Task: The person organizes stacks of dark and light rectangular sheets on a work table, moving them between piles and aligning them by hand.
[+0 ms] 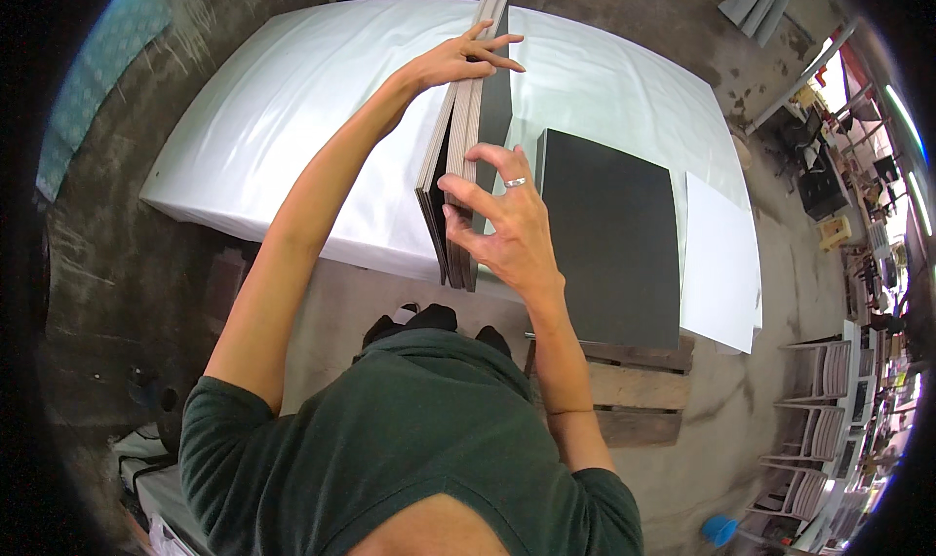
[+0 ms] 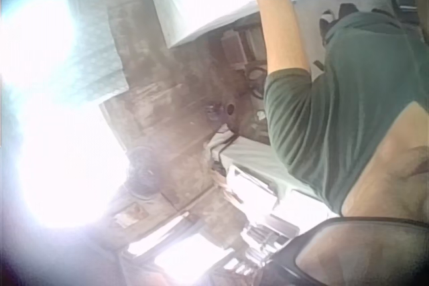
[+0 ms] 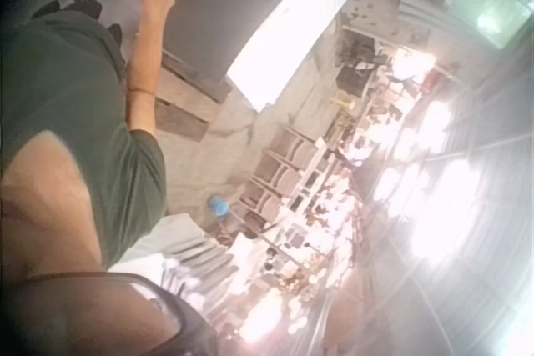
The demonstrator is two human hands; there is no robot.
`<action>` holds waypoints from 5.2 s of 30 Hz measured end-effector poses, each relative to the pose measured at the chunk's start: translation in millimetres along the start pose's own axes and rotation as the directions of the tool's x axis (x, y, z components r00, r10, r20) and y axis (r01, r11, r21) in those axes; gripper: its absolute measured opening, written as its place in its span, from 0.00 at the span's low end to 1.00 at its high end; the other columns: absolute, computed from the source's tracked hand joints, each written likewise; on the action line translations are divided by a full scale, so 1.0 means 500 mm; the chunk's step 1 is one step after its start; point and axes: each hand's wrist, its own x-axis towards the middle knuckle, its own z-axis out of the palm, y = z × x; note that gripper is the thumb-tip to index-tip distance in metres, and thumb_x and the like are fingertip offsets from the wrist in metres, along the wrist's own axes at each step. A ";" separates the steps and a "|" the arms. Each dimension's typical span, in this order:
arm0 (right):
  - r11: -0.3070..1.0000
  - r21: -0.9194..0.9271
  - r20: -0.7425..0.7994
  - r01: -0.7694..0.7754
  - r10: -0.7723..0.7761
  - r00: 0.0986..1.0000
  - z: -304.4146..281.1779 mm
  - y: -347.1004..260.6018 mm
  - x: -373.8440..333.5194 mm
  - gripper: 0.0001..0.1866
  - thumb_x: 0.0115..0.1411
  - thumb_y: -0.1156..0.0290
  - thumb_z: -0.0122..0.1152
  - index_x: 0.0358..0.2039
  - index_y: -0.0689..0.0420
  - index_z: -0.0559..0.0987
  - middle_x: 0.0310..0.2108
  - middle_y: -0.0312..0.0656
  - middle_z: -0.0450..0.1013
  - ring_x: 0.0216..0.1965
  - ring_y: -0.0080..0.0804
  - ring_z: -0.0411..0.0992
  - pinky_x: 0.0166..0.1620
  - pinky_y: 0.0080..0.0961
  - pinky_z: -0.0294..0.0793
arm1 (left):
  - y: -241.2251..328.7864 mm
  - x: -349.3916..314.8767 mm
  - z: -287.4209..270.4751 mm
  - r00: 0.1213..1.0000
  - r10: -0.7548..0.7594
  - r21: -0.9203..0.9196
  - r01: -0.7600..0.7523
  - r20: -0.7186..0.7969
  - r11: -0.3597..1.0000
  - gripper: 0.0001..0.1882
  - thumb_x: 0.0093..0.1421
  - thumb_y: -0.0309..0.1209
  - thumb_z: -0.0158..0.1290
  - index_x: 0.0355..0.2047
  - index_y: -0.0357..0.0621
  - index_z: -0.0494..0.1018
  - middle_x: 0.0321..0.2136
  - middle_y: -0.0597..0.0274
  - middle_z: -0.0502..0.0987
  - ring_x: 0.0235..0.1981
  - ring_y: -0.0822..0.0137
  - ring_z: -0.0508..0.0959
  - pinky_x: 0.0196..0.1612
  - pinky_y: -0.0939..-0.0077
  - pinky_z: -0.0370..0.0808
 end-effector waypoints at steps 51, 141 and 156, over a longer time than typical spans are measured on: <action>0.997 0.065 -0.064 -0.051 0.055 0.996 0.028 -0.008 0.006 0.17 0.38 0.72 0.71 0.32 0.49 0.78 0.44 0.38 0.65 0.45 0.41 0.65 0.52 0.40 0.66 | -0.011 0.003 0.002 1.000 0.008 0.031 -0.008 0.003 0.999 0.23 0.47 0.40 0.44 0.44 0.67 0.78 0.63 0.78 0.57 0.68 0.52 0.41 0.65 0.40 0.44; 0.999 0.029 -0.142 -0.037 0.041 0.989 0.034 -0.012 -0.004 0.22 0.37 0.75 0.68 0.38 0.46 0.82 0.42 0.40 0.67 0.44 0.44 0.67 0.53 0.47 0.66 | -0.001 0.004 0.005 1.000 0.017 0.039 -0.018 0.012 0.999 0.23 0.50 0.38 0.43 0.45 0.68 0.77 0.63 0.77 0.57 0.68 0.51 0.42 0.66 0.47 0.47; 0.604 -0.552 -0.008 -0.575 0.686 0.728 -0.117 0.276 -0.452 0.42 0.42 0.43 0.65 0.51 0.60 0.69 0.57 0.54 0.59 0.58 0.52 0.58 0.56 0.56 0.58 | 0.013 0.027 0.012 0.999 0.046 -0.125 -0.045 0.004 0.991 0.27 0.47 0.38 0.42 0.47 0.48 0.77 0.61 0.65 0.62 0.67 0.50 0.43 0.66 0.49 0.39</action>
